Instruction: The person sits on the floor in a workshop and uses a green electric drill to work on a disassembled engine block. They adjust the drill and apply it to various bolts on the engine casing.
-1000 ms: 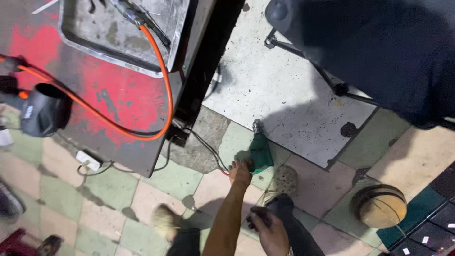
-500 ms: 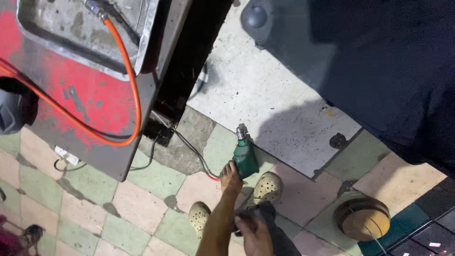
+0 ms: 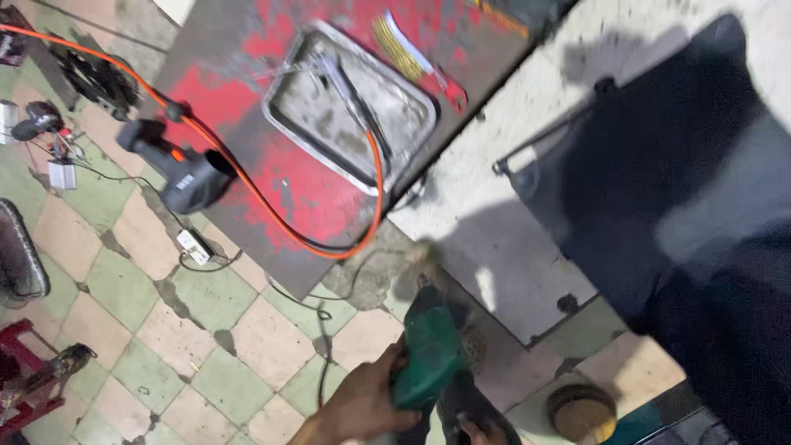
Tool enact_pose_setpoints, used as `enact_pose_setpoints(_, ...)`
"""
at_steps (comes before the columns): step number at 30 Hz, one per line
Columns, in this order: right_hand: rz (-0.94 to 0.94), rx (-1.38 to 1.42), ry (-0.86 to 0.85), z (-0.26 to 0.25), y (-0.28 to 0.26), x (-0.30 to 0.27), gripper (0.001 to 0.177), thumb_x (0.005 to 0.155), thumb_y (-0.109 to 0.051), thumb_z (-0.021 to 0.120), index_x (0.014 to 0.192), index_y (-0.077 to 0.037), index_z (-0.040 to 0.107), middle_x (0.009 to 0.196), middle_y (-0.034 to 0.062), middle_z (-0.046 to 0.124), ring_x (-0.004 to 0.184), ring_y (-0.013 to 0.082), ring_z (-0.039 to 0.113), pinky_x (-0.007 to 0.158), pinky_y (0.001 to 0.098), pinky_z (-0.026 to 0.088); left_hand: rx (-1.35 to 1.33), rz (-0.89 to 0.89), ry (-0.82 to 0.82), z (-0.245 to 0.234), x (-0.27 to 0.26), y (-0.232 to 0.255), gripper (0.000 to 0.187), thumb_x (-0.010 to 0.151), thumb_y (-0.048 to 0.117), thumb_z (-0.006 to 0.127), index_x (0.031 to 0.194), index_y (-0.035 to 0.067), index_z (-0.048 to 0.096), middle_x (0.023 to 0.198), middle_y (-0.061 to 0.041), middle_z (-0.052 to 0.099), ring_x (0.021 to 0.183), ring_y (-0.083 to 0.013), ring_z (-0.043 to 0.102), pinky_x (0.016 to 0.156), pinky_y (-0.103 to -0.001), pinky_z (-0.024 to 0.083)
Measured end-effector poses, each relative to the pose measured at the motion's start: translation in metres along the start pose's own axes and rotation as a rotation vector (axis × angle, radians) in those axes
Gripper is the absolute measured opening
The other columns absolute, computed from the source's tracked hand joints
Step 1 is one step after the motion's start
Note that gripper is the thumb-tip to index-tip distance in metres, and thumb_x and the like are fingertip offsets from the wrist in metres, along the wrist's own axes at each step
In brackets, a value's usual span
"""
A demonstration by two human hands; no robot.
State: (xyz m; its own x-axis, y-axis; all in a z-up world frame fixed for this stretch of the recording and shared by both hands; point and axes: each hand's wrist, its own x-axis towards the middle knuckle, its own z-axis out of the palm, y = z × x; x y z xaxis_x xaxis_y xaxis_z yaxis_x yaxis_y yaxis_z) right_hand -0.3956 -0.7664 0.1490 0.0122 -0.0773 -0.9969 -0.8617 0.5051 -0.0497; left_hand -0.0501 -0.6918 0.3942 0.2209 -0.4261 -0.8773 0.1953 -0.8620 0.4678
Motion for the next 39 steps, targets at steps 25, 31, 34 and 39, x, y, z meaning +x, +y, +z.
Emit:
enact_pose_setpoints(25,-0.262,-1.401,0.427,-0.079,-0.780,-0.346,0.049,0.104,-0.036,0.060,0.150,-0.022,0.059,0.098,0.0204,0.079,0.075,0.0327,0.079,0.071,0.0440,0.066,0.251,-0.242,0.655,-0.184,0.291,0.015,0.110,0.071,0.050,0.085,0.155,0.011,0.024,0.154,-0.023,0.042,0.133,-0.0361,0.049,0.104,-0.047,0.043)
enact_pose_setpoints(31,-0.512,-1.959,-0.008,-0.081,-0.828,-0.275,0.079,0.089,-0.049,0.064,0.158,-0.025,0.035,0.154,0.0130,0.046,0.130,0.0283,0.056,0.101,0.0450,0.053,-0.037,-0.199,1.024,-0.165,0.260,0.074,0.089,0.080,0.040,0.079,0.149,0.006,0.036,0.148,-0.023,0.044,0.137,-0.0383,0.042,0.111,-0.058,0.034)
enact_pose_setpoints(34,-0.622,-1.845,-0.042,-0.101,-0.807,-0.166,0.111,0.080,-0.052,0.083,0.159,-0.007,0.020,0.152,0.0256,0.042,0.138,0.0354,0.044,0.112,0.0479,0.041,-0.154,0.059,1.265,-0.151,0.272,0.115,0.061,0.085,0.032,0.074,0.135,0.001,0.054,0.134,-0.024,0.059,0.126,-0.0396,0.055,0.109,-0.055,0.040)
enact_pose_setpoints(39,-1.791,-1.542,0.036,-0.108,-0.781,-0.008,0.070,0.077,-0.043,0.074,0.130,0.000,0.060,0.117,0.0225,0.067,0.106,0.0404,0.065,0.090,0.0490,0.053,-0.283,0.305,0.810,-0.127,0.303,0.168,0.032,0.083,0.024,0.073,0.109,0.006,0.073,0.103,-0.019,0.074,0.101,-0.0392,0.069,0.091,-0.049,0.052)
